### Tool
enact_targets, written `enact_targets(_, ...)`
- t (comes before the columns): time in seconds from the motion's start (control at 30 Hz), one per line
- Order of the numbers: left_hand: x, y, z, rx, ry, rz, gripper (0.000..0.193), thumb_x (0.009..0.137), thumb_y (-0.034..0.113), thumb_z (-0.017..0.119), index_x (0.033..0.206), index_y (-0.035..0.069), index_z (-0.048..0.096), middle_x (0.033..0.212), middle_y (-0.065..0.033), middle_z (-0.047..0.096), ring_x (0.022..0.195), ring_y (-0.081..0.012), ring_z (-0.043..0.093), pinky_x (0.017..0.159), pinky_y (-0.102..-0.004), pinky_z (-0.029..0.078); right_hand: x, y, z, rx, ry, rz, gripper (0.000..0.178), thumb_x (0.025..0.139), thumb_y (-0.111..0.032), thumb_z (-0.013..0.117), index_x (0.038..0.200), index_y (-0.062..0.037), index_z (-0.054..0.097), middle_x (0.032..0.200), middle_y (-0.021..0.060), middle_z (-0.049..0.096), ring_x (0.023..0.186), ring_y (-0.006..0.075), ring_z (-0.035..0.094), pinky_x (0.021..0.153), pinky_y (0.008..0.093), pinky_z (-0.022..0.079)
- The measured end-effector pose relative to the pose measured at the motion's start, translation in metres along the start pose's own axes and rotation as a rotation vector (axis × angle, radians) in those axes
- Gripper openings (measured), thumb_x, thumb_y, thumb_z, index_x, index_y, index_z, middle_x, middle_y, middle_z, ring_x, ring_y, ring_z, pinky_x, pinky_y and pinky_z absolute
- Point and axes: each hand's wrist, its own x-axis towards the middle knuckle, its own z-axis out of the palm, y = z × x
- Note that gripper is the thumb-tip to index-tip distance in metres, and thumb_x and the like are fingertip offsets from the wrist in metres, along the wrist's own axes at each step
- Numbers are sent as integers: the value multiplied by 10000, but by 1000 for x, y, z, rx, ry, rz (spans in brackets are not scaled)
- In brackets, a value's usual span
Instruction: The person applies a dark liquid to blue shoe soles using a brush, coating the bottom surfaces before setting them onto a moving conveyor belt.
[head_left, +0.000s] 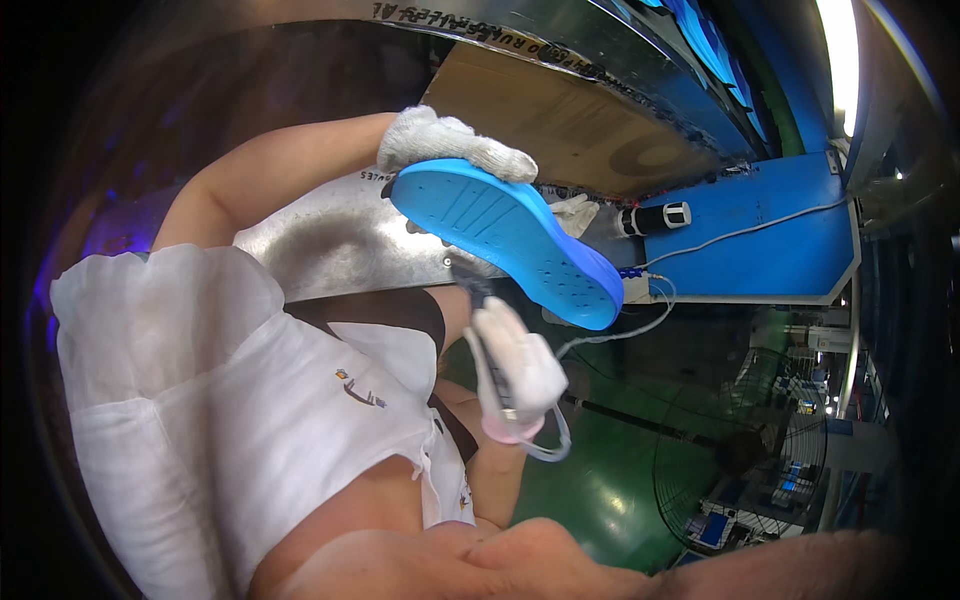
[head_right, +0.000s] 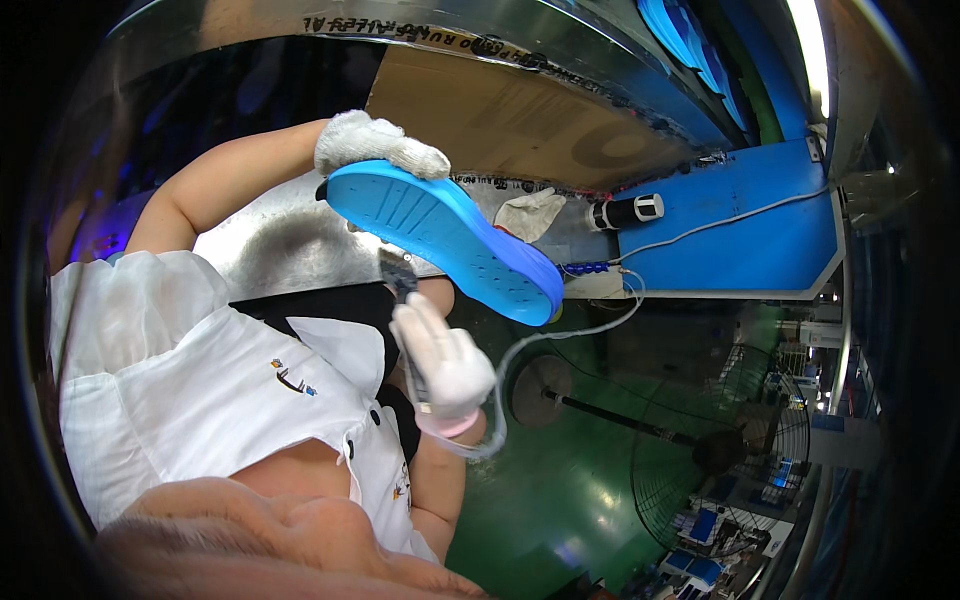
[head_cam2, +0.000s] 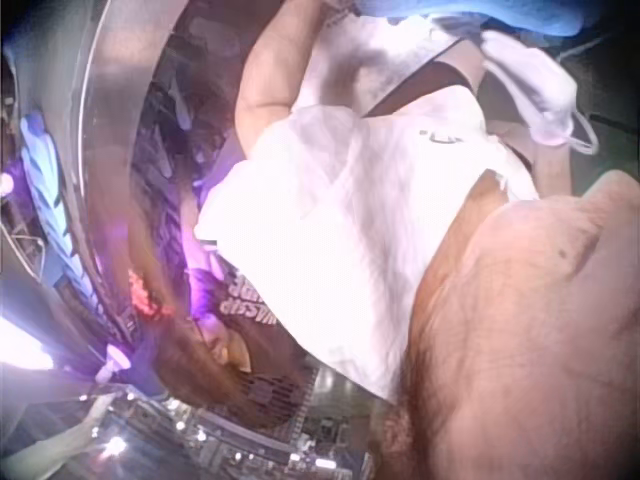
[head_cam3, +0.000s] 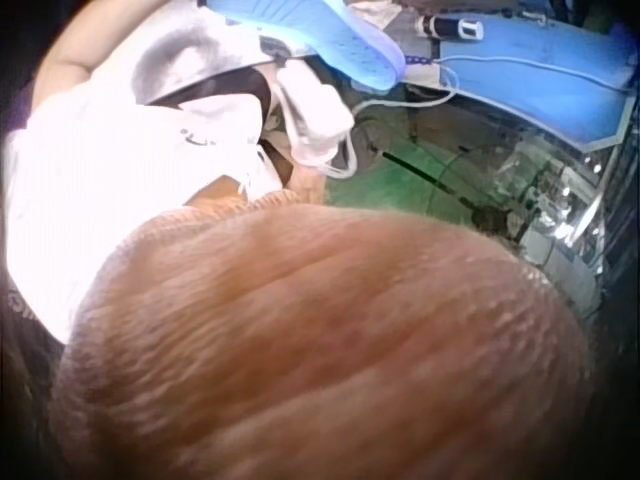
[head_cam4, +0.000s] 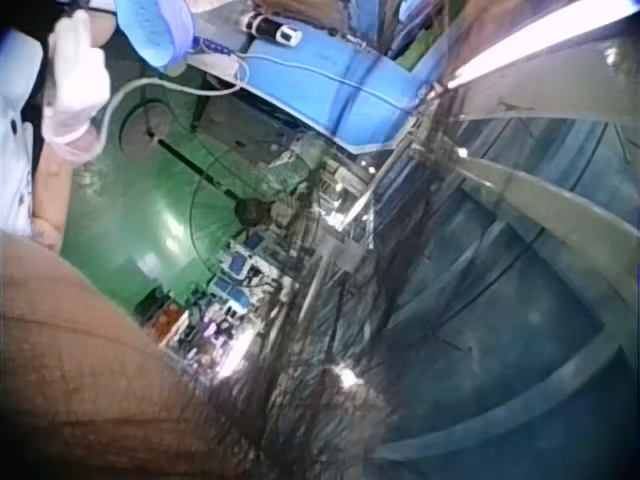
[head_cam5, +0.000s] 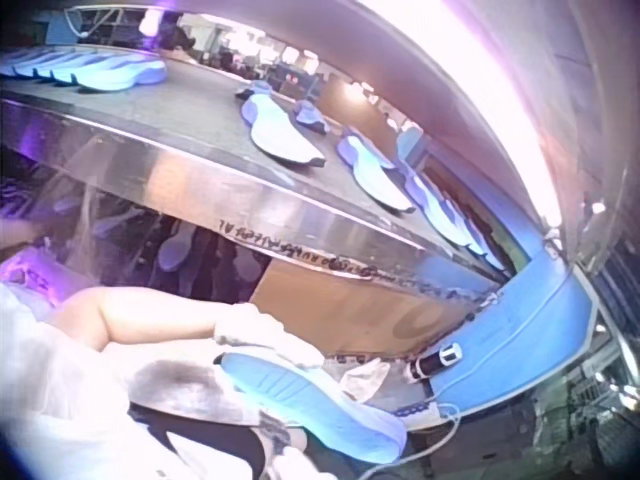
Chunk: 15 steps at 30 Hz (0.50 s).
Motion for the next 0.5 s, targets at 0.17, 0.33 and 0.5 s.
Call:
enact_targets(0.17, 7, -18, -18, 217, 24, 374, 510, 845, 493, 730, 1211, 139, 713, 1088, -129, 704, 1012, -240, 671, 955, -397, 531, 4, 4, -9, 41, 42, 25, 319, 716, 4, 811, 1022, -62, 746, 1048, 134, 753, 701, 222, 683, 643, 309, 540)
enact_targets(0.33, 9, -10, -26, -59, -21, 136, 710, 844, 614, 679, 1254, 35, 653, 1033, -214, 692, 935, -305, 706, 729, -457, 594, 0, 18, -16, 109, 221, 186, 360, 675, 98, 813, 1009, -19, 744, 1037, 191, 744, 885, 290, 739, 769, 340, 568)
enact_targets(0.5, 8, -22, -41, -210, -56, 142, 593, 889, 491, 649, 1293, 59, 618, 1191, -158, 647, 1069, -240, 620, 898, -364, 533, 2, 3, -27, 162, 91, 35, 281, 749, 11, 803, 1021, -39, 757, 1026, 175, 751, 715, 280, 698, 688, 319, 559)
